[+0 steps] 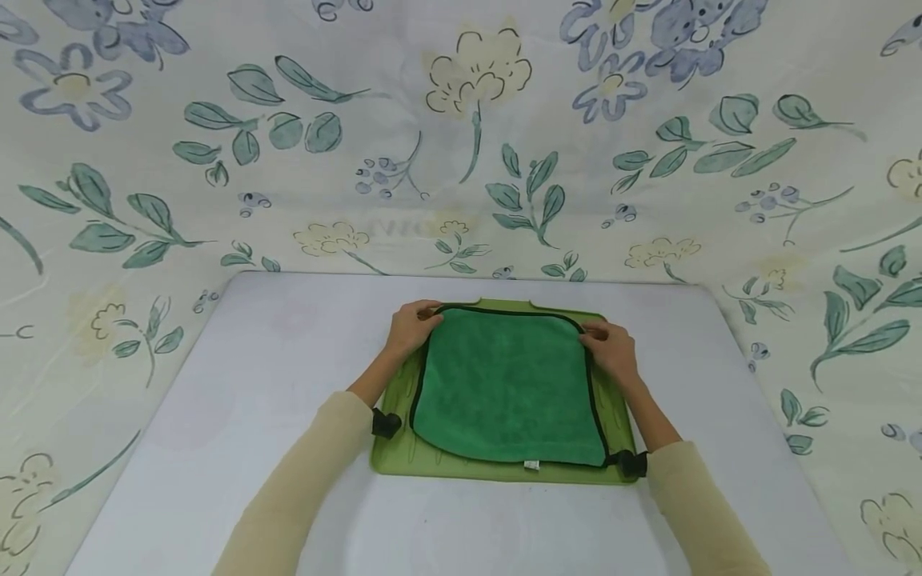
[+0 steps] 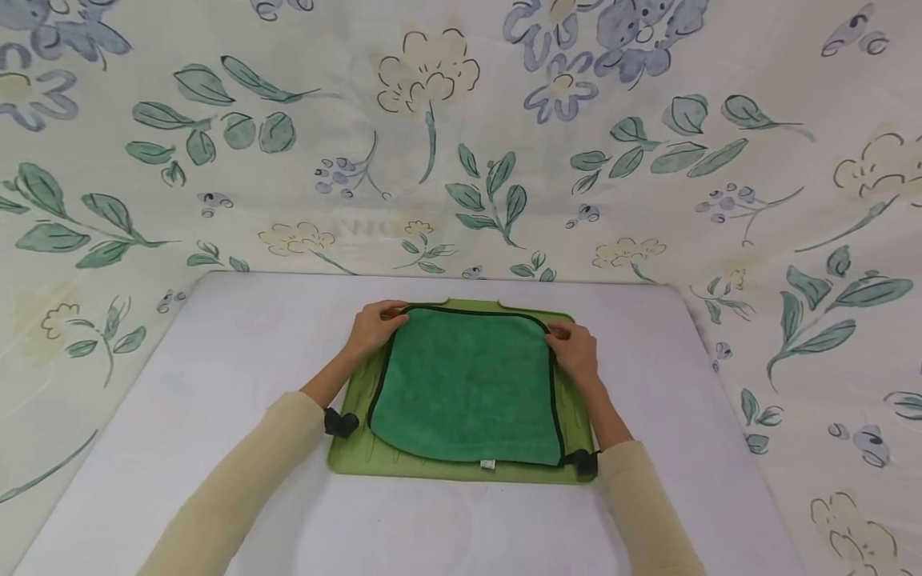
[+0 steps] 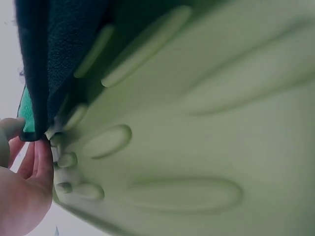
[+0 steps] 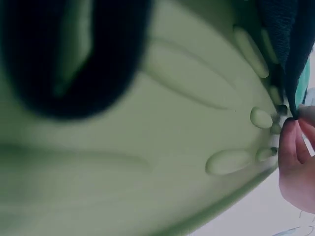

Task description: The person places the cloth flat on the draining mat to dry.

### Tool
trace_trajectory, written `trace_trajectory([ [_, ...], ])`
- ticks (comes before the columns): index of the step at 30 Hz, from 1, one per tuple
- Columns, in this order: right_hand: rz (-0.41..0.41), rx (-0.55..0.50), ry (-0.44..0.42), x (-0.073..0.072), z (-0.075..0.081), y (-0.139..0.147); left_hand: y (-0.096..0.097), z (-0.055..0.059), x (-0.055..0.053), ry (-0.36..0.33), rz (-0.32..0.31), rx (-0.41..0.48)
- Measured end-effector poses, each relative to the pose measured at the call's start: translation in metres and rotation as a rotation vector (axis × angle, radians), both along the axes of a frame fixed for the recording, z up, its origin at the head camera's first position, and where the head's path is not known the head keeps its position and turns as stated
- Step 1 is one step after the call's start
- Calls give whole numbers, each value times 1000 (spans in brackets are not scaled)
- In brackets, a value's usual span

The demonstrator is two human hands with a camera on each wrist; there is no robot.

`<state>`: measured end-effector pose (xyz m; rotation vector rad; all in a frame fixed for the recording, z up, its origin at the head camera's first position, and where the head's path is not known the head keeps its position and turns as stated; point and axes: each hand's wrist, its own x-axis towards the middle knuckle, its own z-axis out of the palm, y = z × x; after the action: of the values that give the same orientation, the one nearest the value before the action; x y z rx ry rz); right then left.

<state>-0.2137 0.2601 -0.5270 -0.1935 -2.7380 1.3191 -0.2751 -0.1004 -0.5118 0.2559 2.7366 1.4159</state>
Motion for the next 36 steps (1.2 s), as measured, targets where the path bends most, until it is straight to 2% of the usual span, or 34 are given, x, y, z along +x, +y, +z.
trace_trajectory([
  [8, 14, -14, 29, 14, 6, 5, -8, 6, 13, -4, -22, 32],
  [15, 47, -26, 33, 36, 12, 10, -18, 2, 30, 3, -71, 71],
  [24, 66, -57, 3, 81, 13, 15, -31, -3, 61, -36, -100, 130],
  [31, 76, -92, -9, 116, 8, 15, -43, -7, 85, -44, -108, 119],
  [36, 71, -91, -25, 135, 10, 13, -49, -9, 102, -73, -106, 132],
])
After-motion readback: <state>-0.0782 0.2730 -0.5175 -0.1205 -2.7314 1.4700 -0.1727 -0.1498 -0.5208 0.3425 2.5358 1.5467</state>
